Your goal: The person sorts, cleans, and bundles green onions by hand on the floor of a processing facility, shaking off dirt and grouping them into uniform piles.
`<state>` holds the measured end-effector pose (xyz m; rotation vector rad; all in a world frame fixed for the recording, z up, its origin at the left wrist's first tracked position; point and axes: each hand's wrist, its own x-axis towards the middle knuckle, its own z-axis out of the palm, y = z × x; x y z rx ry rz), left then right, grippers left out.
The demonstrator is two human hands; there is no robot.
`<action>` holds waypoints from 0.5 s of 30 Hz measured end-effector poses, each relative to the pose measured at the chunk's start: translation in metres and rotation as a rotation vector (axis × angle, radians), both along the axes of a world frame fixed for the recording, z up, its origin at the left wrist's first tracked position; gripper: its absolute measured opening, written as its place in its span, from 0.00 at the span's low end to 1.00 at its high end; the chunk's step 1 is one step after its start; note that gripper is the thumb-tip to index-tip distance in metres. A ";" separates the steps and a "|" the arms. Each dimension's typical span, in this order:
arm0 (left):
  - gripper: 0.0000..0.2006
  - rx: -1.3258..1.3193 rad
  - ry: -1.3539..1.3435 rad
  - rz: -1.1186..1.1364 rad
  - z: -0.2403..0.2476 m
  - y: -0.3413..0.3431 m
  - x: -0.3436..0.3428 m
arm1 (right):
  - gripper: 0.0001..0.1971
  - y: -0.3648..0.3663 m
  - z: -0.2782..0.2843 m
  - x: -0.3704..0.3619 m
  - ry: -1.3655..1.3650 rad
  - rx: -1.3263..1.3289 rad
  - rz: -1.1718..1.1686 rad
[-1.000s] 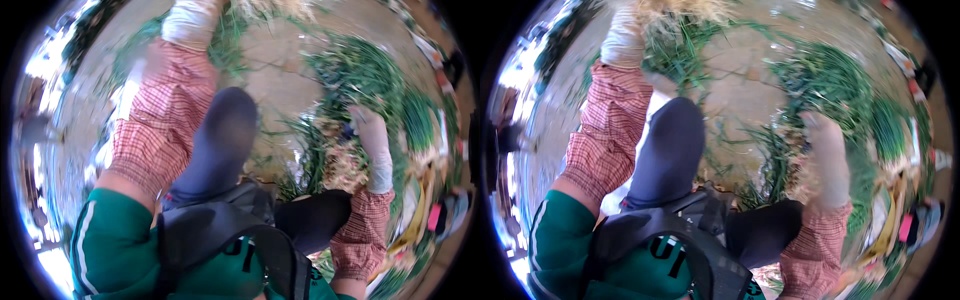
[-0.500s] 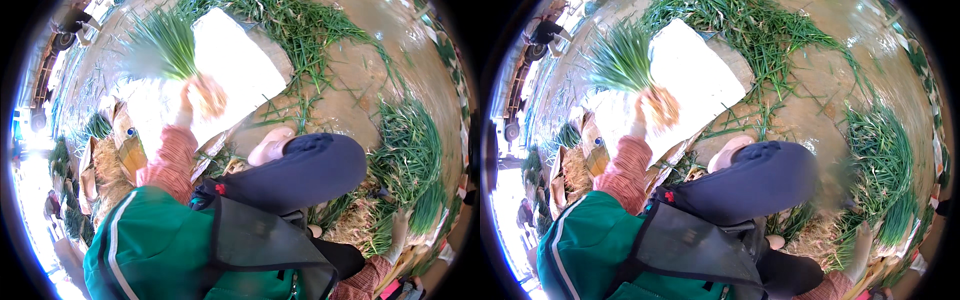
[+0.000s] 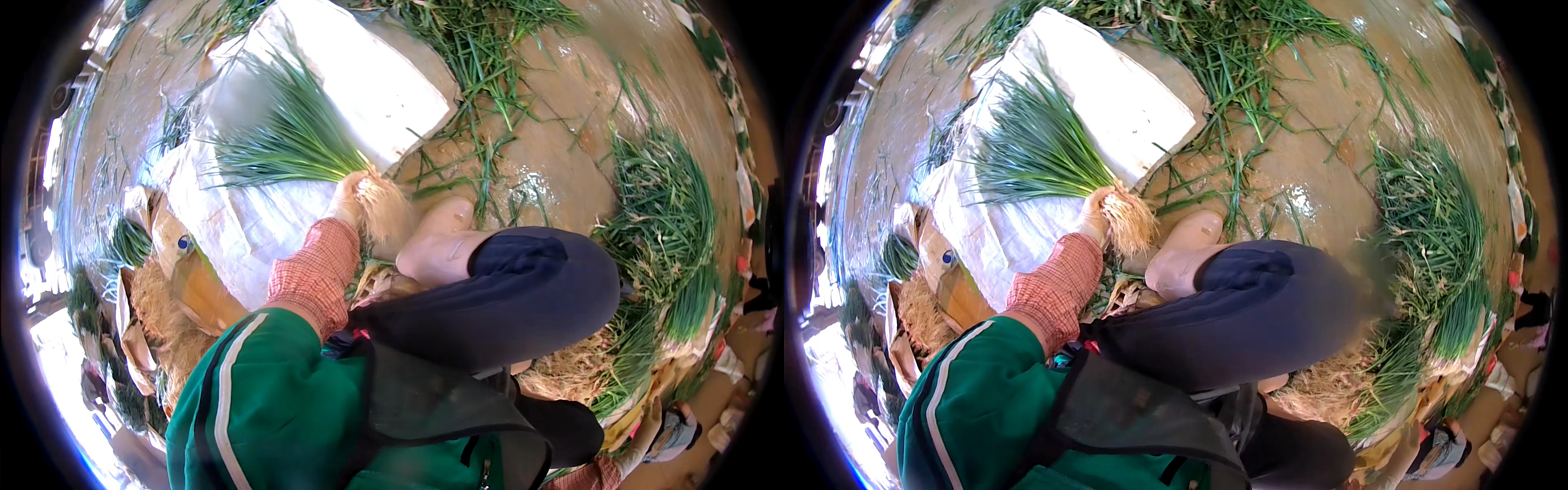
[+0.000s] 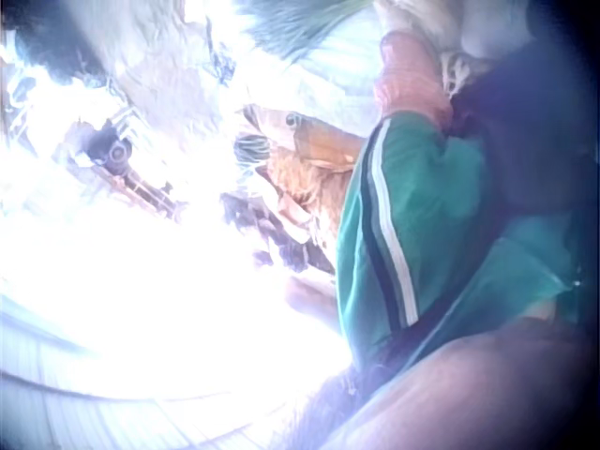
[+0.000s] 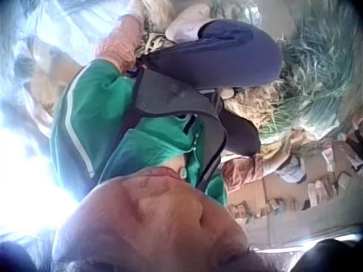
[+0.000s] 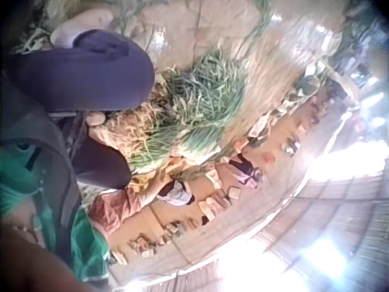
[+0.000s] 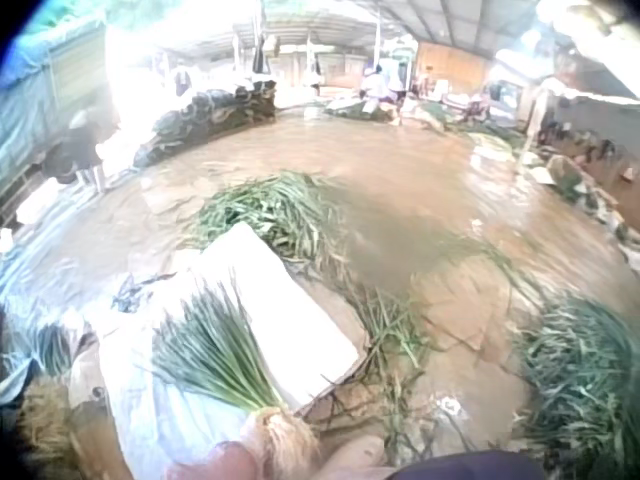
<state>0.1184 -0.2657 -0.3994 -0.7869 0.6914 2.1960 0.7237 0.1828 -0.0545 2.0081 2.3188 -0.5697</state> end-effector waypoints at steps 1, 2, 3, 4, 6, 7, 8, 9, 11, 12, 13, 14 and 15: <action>0.14 -0.019 0.020 0.001 0.016 0.005 -0.003 | 0.21 -0.010 0.001 0.018 0.054 -0.005 -0.098; 0.13 -0.043 0.074 0.012 0.009 -0.002 -0.008 | 0.21 -0.012 -0.002 0.045 0.017 0.005 -0.064; 0.13 -0.047 0.123 0.004 -0.011 -0.006 -0.014 | 0.21 -0.011 -0.005 0.100 -0.026 0.032 -0.050; 0.13 -0.058 0.174 -0.006 -0.033 -0.011 -0.018 | 0.21 -0.021 -0.014 0.140 -0.069 0.050 -0.039; 0.15 0.008 0.237 -0.055 -0.059 -0.037 -0.005 | 0.21 -0.067 -0.048 0.165 -0.351 0.061 -0.033; 0.16 -0.096 0.243 -0.118 -0.053 -0.054 0.000 | 0.22 -0.093 -0.069 0.153 -0.590 0.030 -0.044; 0.18 -0.177 0.245 -0.207 -0.050 -0.059 0.004 | 0.21 -0.118 -0.082 0.168 -0.640 0.014 -0.058; 0.20 -0.247 0.245 -0.311 -0.053 -0.061 0.008 | 0.21 -0.148 -0.096 0.181 -0.602 -0.028 -0.081; 0.24 -0.414 0.288 -0.512 -0.048 -0.075 0.008 | 0.20 -0.196 -0.141 0.186 -0.498 -0.153 -0.115; 0.26 -0.484 0.306 -0.612 -0.045 -0.080 0.008 | 0.19 -0.219 -0.163 0.188 -0.438 -0.220 -0.135; 0.28 -0.568 0.342 -0.682 -0.029 -0.094 0.001 | 0.19 -0.243 -0.206 0.187 -0.349 -0.297 -0.141; 0.30 -0.608 0.315 -0.745 -0.034 -0.101 0.003 | 0.19 -0.263 -0.217 0.183 -0.311 -0.354 -0.151; 0.27 -0.631 0.258 -0.788 -0.040 -0.110 0.001 | 0.18 -0.289 -0.227 0.184 -0.269 -0.402 -0.168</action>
